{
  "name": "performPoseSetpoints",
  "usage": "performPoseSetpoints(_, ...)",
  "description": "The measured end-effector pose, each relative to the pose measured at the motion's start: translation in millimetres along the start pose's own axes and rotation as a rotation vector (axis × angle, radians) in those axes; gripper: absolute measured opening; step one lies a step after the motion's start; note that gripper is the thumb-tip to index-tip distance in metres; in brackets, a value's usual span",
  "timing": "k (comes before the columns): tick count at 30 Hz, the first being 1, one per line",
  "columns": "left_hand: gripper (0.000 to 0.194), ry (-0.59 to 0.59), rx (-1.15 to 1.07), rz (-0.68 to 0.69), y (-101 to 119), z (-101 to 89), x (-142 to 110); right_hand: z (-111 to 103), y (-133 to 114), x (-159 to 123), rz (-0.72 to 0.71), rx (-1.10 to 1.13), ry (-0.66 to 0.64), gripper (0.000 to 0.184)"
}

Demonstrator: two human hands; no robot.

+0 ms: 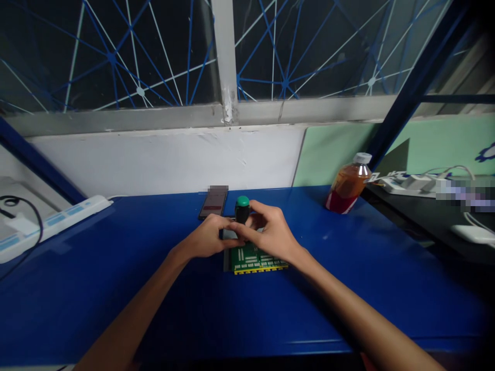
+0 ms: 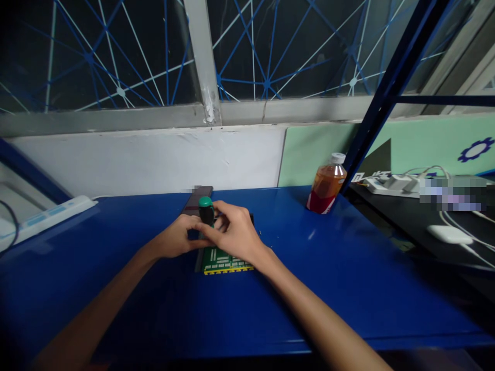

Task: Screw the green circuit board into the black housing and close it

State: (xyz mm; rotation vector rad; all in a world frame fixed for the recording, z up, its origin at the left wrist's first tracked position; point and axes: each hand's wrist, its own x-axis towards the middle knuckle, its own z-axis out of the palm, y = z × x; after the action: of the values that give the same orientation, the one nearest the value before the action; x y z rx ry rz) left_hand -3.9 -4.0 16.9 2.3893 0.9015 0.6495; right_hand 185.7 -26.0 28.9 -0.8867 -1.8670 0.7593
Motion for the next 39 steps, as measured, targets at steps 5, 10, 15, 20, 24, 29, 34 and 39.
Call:
performPoseSetpoints(5, 0.014, -0.022, -0.013, 0.050, 5.0, -3.7, -1.5, -0.9, -2.0, 0.2, 0.018, 0.033, -0.018, 0.018)
performPoseSetpoints(10, 0.014, -0.024, -0.012, 0.057, 5.2, -4.1, -1.1, -0.3, -2.5, -0.1, 0.024, 0.017, -0.012, 0.020)
performPoseSetpoints(15, 0.015, -0.020, 0.020, 0.036, 4.7, -3.6, -0.4, -0.7, -2.8, 0.2, 0.014, 0.038, -0.027, 0.017)
performPoseSetpoints(20, 0.014, 0.013, 0.034, 0.028, 5.6, -3.2, 0.7, -2.4, -5.0, 0.7, 0.014, 0.034, -0.044, 0.016)
performPoseSetpoints(24, 0.014, -0.012, 0.002, 0.036, 6.6, -4.2, 0.4, -2.8, -4.8, 0.6, 0.026, 0.011, -0.050, 0.016)
performPoseSetpoints(29, 0.015, -0.041, -0.008, 0.014, 5.0, -5.5, 0.0, -1.7, -3.5, 0.0, 0.019, -0.021, -0.049, 0.018)
performPoseSetpoints(34, 0.014, -0.009, -0.021, 0.016, 2.4, -4.3, -0.5, -0.7, -2.5, 0.1, 0.029, -0.067, -0.042, 0.023)
performPoseSetpoints(39, 0.014, -0.038, -0.040, 0.008, 0.9, -2.8, -1.3, -0.7, -1.2, -0.1, 0.046, -0.061, -0.049, 0.025)
